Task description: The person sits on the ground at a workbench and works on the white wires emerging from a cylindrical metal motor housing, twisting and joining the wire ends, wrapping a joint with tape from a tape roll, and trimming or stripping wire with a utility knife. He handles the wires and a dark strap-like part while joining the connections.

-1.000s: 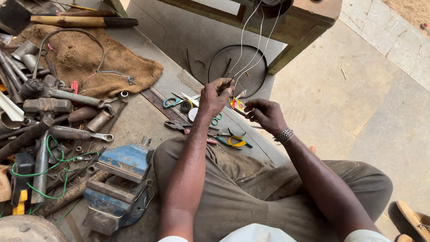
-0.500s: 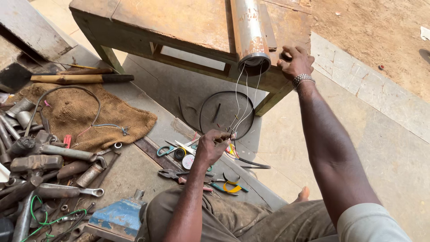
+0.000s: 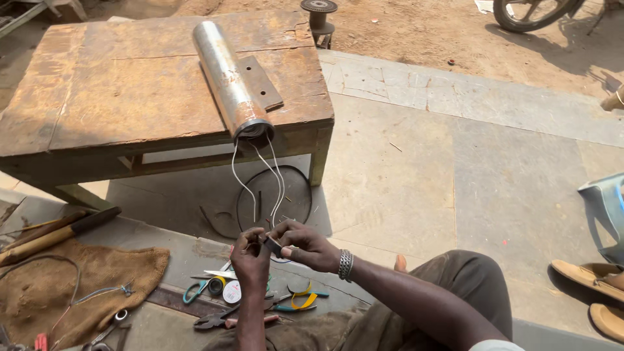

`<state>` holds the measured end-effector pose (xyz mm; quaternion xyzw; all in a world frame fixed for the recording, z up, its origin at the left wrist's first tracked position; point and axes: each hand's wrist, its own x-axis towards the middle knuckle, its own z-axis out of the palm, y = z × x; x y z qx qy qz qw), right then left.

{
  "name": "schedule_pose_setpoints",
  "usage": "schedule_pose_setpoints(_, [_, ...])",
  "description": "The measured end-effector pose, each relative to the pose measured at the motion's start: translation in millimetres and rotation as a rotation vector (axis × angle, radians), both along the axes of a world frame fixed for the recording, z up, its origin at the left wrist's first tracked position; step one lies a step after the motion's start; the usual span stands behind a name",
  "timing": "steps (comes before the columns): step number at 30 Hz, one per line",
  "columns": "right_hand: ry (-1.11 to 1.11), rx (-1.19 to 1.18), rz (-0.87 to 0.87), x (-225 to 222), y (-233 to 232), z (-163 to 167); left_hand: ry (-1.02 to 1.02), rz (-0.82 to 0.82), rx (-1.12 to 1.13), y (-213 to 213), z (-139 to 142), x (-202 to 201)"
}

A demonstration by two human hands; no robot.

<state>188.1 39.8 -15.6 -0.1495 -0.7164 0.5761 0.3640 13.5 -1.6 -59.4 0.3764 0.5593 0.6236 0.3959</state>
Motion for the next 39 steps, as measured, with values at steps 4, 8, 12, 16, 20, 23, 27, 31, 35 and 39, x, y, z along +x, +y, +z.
schedule_pose_setpoints(4, [0.021, -0.068, -0.092, -27.6, -1.0, -25.3, -0.073, 0.044, 0.094, -14.4, -2.2, -9.6])
schedule_pose_setpoints(8, [-0.203, 0.086, -0.216, -37.8, 6.4, -46.5, -0.07, -0.087, -0.123, -9.5, -10.1, -29.1])
schedule_pose_setpoints(12, [-0.02, 0.1, -0.331, -54.4, -0.4, -59.5, 0.474, -0.199, -0.657, 12.9, -20.7, -19.7])
schedule_pose_setpoints(16, [0.111, -0.255, -0.22, -65.2, 1.4, -64.6, 0.56, -0.181, -0.696, 22.9, -20.0, -15.0])
schedule_pose_setpoints(20, [0.254, -0.447, -0.125, -62.3, 6.4, -59.0, 0.216, -0.144, -0.398, 8.4, -12.2, -34.7])
schedule_pose_setpoints(23, [0.144, -0.491, -0.154, -52.5, 4.8, -49.4, -0.1, -0.116, -0.078, -16.9, -7.2, -26.8])
schedule_pose_setpoints(27, [-0.073, -0.342, -0.371, -35.0, 7.6, -28.0, -0.311, -0.03, 0.152, -28.7, 7.1, -6.6])
schedule_pose_setpoints(31, [-0.082, -0.191, -0.489, -15.8, 11.9, -4.4, -0.384, 0.018, 0.306, -30.3, 13.2, -2.6])
schedule_pose_setpoints(35, [0.397, -0.34, -0.134, -10.4, 7.4, 19.3, -0.287, -0.065, 0.211, -30.2, 5.0, 0.2])
schedule_pose_setpoints(39, [0.535, -0.664, 0.061, -17.0, 1.8, 19.9, -0.374, -0.174, 0.249, -25.9, -1.3, 15.7])
